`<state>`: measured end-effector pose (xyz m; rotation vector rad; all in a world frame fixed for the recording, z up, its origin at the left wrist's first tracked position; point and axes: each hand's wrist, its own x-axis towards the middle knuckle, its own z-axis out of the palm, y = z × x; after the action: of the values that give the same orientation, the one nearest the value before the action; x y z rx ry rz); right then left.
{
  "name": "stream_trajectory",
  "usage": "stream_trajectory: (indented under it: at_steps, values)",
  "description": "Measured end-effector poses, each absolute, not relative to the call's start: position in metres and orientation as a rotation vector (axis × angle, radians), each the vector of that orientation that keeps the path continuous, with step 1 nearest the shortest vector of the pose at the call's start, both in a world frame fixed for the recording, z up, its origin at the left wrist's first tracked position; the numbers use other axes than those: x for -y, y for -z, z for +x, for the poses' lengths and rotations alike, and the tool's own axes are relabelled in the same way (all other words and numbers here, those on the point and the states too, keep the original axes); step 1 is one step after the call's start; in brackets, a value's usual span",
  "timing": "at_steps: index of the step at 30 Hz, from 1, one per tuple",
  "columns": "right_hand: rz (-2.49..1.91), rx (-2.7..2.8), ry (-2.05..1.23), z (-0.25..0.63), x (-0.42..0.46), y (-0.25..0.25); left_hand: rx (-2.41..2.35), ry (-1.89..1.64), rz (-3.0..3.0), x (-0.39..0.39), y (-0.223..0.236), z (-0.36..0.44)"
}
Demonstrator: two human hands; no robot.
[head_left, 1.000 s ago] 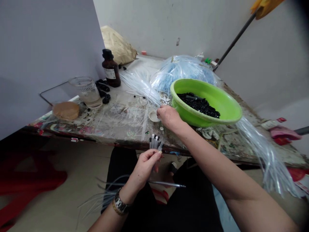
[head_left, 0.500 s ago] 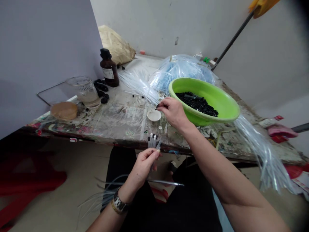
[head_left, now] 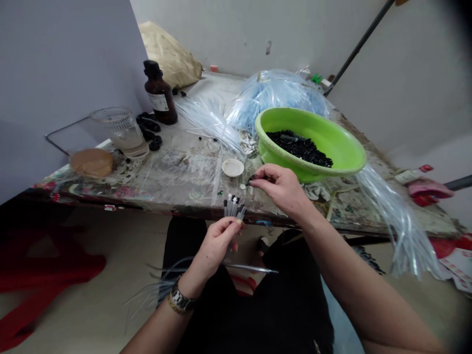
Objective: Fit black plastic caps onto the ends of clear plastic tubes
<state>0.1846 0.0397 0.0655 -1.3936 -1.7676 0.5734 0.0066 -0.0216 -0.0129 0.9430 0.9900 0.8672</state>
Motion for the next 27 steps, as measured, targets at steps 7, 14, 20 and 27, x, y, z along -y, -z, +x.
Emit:
stream_trajectory:
  at_steps: [7, 14, 20, 27]
  values:
    - [-1.473, 1.738, -0.833, 0.196, 0.005, -0.064, -0.991, -0.821, 1.063, 0.023, 0.015, 0.008]
    - [-1.471, 1.735, -0.864, 0.199, 0.020, -0.059, -1.028, -0.794, 1.123, 0.025, 0.014, 0.009]
    - [-1.484, 1.760, -0.817, 0.200, 0.025, -0.059, -1.032, -0.815, 1.141, 0.026, 0.014, 0.012]
    - [-1.478, 1.795, -0.787, 0.200, 0.027, -0.060, -1.026, -0.815, 1.197, 0.027, 0.013, 0.011]
